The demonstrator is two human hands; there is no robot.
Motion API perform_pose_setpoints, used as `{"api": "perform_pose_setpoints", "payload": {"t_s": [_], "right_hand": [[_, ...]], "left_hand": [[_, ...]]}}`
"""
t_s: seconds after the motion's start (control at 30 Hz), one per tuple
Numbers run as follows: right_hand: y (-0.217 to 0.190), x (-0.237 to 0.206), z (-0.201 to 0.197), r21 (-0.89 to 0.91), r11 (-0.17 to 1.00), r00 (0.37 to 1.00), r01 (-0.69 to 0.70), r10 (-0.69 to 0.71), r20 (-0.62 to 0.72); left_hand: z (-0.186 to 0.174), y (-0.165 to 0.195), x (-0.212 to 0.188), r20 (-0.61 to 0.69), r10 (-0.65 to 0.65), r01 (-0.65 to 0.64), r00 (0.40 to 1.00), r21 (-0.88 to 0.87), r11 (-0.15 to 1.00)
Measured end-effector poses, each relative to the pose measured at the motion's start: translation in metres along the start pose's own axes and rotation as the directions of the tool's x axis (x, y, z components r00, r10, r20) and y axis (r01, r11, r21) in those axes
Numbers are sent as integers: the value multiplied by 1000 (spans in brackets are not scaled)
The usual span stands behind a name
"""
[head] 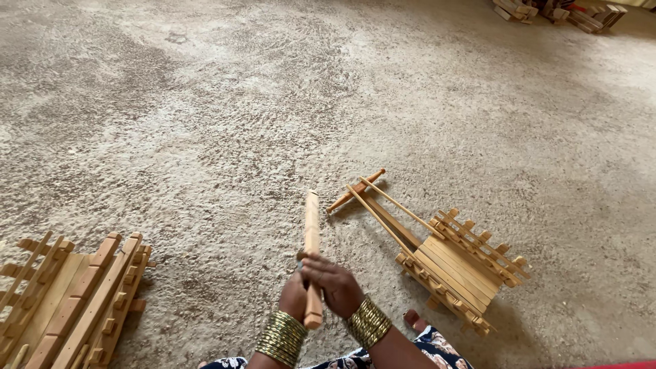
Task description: The person sits on the floor assembling a small wooden handloom. They fit a slatted wooden frame piece onto the pegs of the loom body, press the parts together, rotate the assembly, then handle a long wooden bar, sliding and aligning slats along it by hand.
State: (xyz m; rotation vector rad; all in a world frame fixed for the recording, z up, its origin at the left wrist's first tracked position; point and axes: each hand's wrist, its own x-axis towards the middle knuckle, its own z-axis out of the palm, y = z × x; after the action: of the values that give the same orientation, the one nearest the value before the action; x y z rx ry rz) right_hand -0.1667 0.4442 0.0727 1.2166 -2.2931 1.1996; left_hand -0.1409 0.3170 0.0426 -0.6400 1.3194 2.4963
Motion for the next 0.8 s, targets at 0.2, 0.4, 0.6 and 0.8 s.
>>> {"api": "perform_pose_setpoints", "payload": {"t_s": [0.2,0.4,0.6,0.8], "right_hand": [[-26,-10,10,180,982,998,59,-54,-30],[10,-5,2,122,992,998,-25,32,-61],[22,-15,-18,-3,968,964,-253,252,-81],[2,-4,-13,-89,975,978,-202,197,-64]], "left_hand": [[-12,30,-4,3,-21,21,1000,-279,960],[-5,4,-3,-6,138,-122,990,430,895],[-12,-35,30,97,209,-230,973,340,912],[-20,-31,34,44,162,-168,986,258,951]]}}
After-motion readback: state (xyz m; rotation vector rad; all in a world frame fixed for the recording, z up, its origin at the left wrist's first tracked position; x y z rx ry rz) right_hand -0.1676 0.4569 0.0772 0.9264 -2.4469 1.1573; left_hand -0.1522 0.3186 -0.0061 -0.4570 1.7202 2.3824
